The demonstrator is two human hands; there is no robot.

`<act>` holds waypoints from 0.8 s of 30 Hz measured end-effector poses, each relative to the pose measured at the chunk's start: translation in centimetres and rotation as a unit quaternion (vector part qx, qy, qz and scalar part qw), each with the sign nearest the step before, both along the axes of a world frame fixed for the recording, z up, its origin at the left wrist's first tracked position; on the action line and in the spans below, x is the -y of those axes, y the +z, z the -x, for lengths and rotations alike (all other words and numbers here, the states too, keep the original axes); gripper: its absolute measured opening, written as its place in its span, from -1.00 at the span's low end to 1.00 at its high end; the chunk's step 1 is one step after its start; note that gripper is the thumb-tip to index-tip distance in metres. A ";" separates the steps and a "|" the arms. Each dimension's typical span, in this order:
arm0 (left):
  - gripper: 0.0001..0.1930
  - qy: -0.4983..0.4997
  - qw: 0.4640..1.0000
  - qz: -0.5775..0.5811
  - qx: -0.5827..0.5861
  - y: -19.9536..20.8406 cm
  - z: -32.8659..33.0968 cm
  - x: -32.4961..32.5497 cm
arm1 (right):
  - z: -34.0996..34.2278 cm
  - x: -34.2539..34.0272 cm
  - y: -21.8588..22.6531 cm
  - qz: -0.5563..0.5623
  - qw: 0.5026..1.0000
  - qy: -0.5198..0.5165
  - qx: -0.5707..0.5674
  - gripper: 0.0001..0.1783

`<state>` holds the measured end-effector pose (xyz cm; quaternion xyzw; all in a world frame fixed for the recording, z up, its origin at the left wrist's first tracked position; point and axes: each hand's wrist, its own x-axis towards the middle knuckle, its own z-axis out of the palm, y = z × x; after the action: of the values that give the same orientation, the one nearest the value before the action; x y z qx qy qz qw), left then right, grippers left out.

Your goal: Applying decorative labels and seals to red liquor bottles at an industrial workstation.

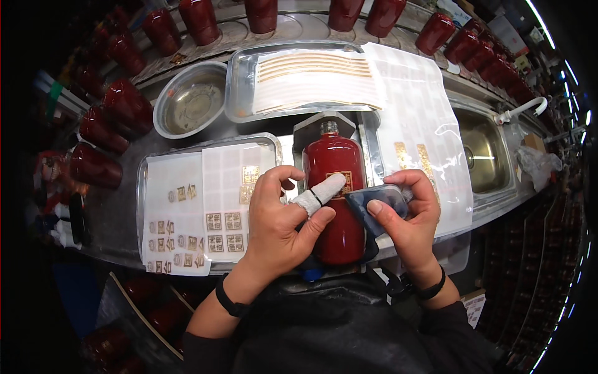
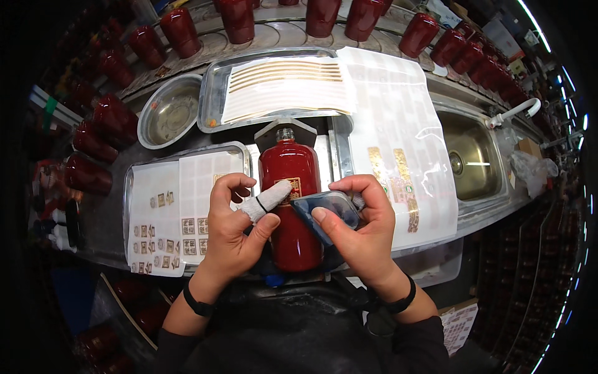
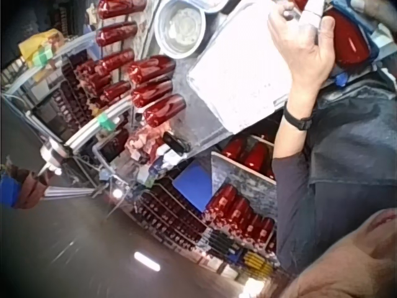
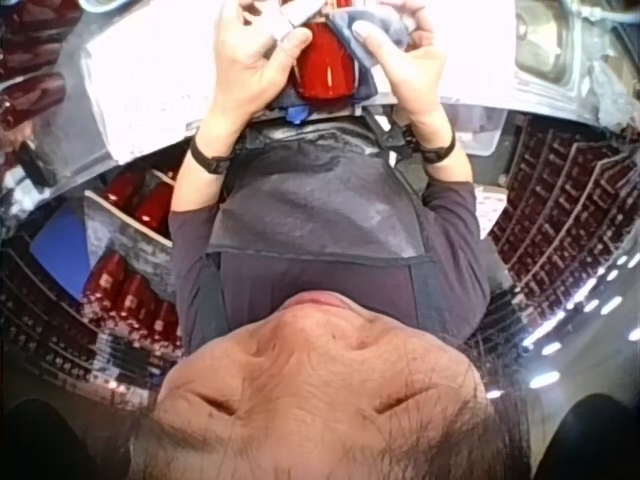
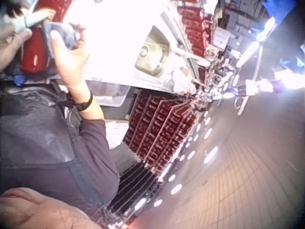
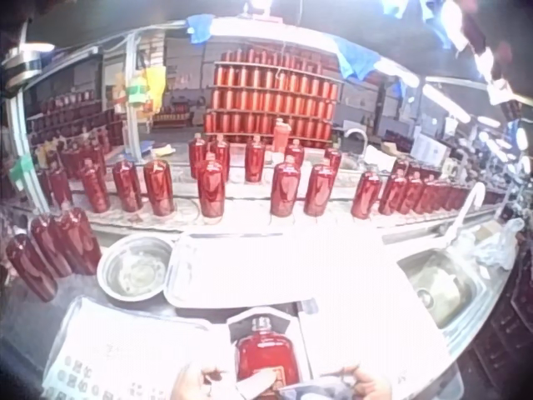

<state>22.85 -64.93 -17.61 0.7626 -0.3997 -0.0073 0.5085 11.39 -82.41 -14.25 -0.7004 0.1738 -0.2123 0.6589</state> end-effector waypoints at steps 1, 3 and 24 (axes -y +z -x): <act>-0.66 0.017 0.999 -0.016 0.040 -0.3 -0.2 -0.1 | -0.1 -0.1 0.1 0.006 1.000 0.003 -0.003 -0.63; -0.64 0.041 0.996 -0.032 0.079 -1.1 -0.2 -0.3 | -0.5 -0.3 0.7 0.047 0.999 0.016 -0.009 -0.66; -0.49 0.051 0.975 0.096 -0.193 -1.2 1.0 -1.7 | -7.1 0.0 2.7 0.516 0.850 0.037 0.096 -0.72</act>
<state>21.86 -63.24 -18.76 0.7137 -0.2531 -0.0898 0.6470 18.49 -82.41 -11.59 -0.9218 -0.0506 -0.3127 0.2235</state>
